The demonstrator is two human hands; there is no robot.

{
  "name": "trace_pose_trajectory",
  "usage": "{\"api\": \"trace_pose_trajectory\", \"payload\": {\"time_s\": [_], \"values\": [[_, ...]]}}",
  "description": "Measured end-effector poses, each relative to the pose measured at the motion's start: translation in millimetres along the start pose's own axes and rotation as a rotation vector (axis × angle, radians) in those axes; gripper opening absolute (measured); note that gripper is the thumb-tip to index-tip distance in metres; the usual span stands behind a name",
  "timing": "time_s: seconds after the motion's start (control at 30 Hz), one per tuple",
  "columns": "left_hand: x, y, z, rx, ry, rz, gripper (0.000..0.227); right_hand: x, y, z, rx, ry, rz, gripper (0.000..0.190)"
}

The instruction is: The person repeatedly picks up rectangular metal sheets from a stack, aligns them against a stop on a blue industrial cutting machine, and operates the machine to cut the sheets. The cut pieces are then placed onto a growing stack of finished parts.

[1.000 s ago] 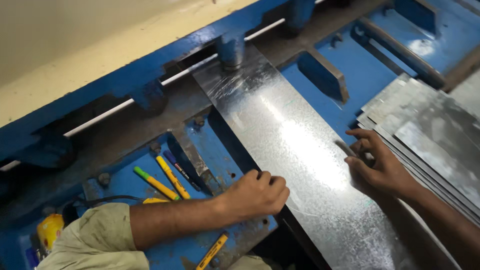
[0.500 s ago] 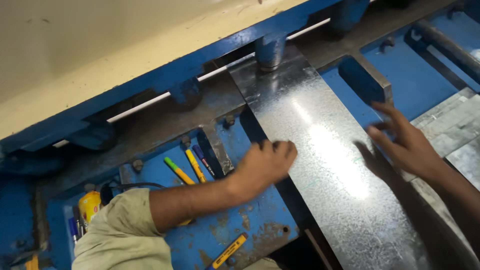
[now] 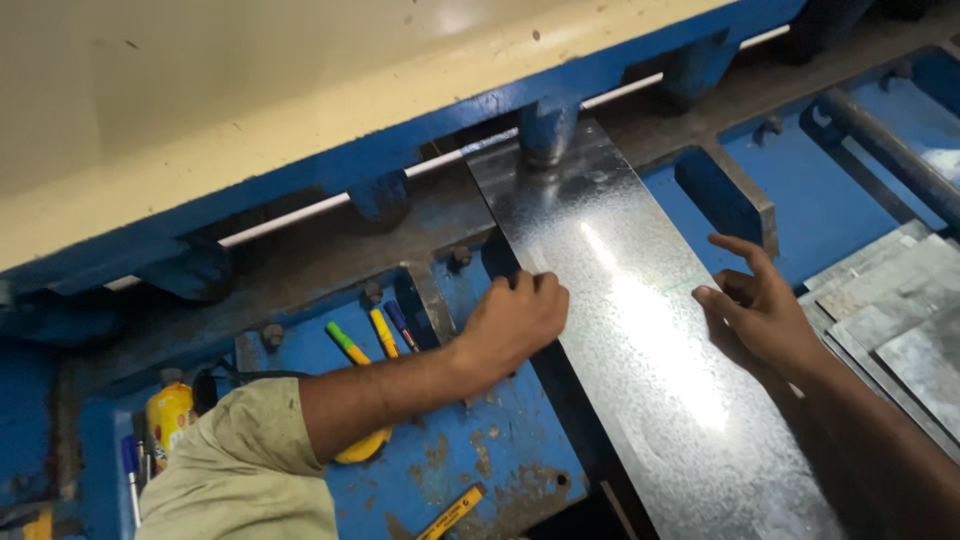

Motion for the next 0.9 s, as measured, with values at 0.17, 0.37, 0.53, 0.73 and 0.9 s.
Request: {"api": "trace_pose_trajectory", "payload": {"time_s": [0.17,0.37,0.53,0.73,0.9], "values": [[-2,2,30,-0.243,-0.127,0.009,0.055,-15,-3,4,-0.002,0.152,0.118,0.078],[19,7,58,-0.372,0.141,0.228,0.073,-26,34,-12,0.277,0.100,0.172,0.082],[43,8,47,-0.297,0.098,0.212,0.076,-16,35,-25,0.242,-0.079,0.075,0.081],[46,3,46,-0.241,0.118,0.171,0.078,-12,34,-10,0.454,0.021,-0.042,0.074],[53,3,44,-0.239,0.118,0.178,0.075,-10,33,-6,0.436,-0.056,-0.014,0.077]]}}
Point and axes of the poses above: each hand's wrist, its own y-axis away from the middle knuckle, its own x-axis out of the palm, z = x × y, the point moved 1 cm from there along -y, towards the middle knuckle, and after that the axes turned 2 degrees about -x, right-handed, at the moved point
